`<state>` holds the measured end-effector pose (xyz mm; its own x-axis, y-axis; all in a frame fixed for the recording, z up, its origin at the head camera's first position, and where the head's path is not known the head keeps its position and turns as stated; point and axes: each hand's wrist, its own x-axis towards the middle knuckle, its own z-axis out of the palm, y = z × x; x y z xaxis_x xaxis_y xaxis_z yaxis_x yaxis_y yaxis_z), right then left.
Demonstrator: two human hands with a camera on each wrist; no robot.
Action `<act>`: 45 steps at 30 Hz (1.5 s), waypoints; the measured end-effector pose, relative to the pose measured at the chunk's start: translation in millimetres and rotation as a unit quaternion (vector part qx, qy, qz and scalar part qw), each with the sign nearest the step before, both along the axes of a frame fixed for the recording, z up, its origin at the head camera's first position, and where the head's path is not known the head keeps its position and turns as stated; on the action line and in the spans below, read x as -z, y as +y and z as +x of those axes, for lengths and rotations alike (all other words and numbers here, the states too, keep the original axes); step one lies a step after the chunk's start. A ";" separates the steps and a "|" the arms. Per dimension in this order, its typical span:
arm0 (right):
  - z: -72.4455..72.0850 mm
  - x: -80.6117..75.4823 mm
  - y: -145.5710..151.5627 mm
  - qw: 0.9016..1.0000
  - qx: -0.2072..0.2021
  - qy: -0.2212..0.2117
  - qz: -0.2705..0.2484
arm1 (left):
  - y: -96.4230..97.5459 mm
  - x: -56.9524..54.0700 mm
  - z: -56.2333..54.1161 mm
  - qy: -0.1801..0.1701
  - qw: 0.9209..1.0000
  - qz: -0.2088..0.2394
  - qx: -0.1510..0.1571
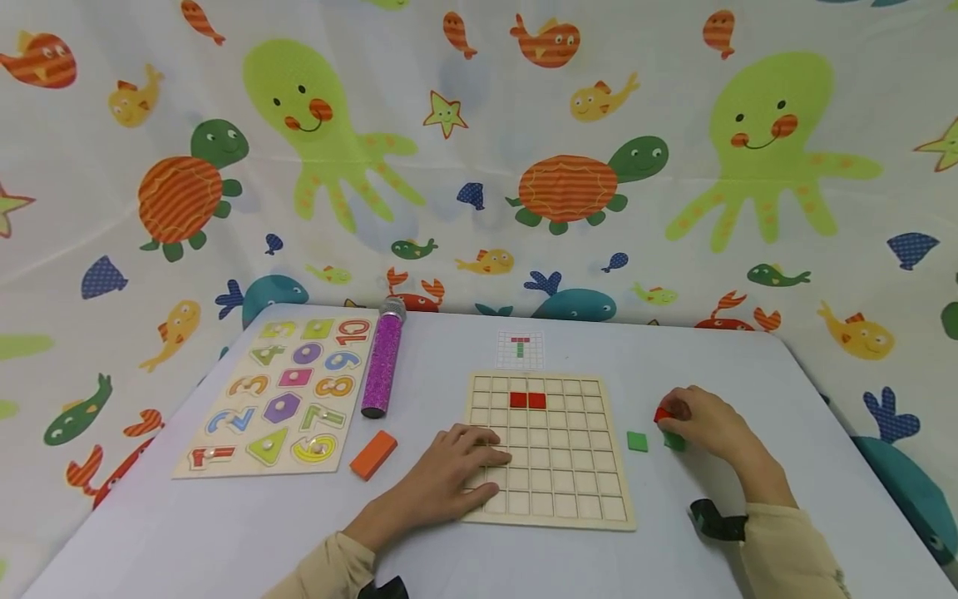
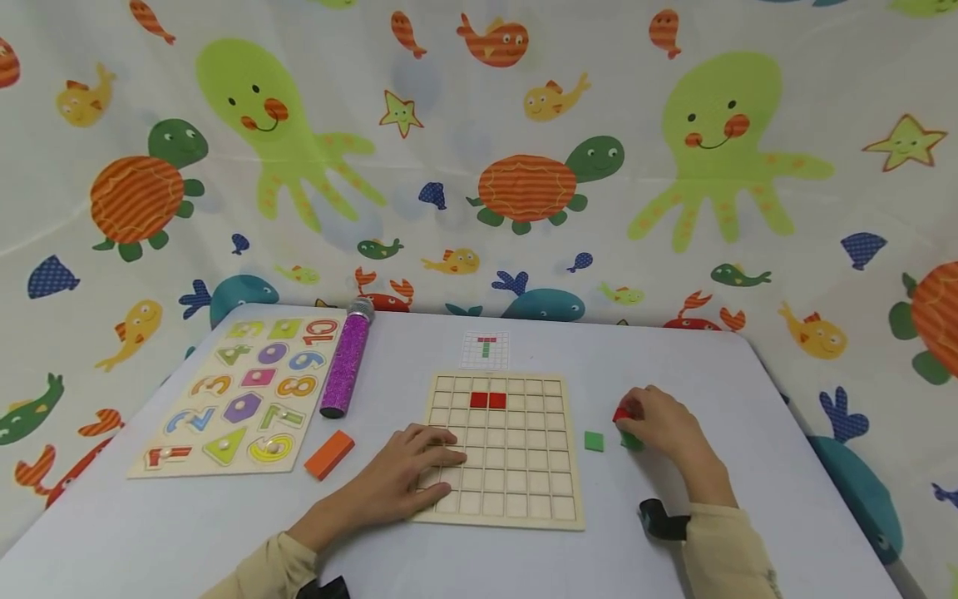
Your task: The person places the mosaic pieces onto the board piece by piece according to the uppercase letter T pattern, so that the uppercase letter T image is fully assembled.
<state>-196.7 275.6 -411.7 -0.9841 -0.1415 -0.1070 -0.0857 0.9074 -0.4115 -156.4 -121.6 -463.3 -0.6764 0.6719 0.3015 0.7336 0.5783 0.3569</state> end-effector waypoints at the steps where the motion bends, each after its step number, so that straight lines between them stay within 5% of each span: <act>1: 0.5 0.3 -0.1 1.000 0.002 -0.002 0.000 | 0.0 -0.1 0.4 -0.001 1.000 0.000 0.000; 16: -3.3 6.6 -0.8 0.999 0.022 0.036 0.013 | 2.0 0.3 -0.5 0.014 1.000 -0.006 -0.002; 27: -6.7 11.2 -0.4 0.998 0.016 0.059 -0.036 | 1.0 2.7 -1.9 0.016 1.000 -0.004 0.004; 45: -15.4 10.6 -16.7 0.990 -0.045 0.107 -0.081 | -0.4 0.3 1.0 0.021 1.000 -0.002 0.006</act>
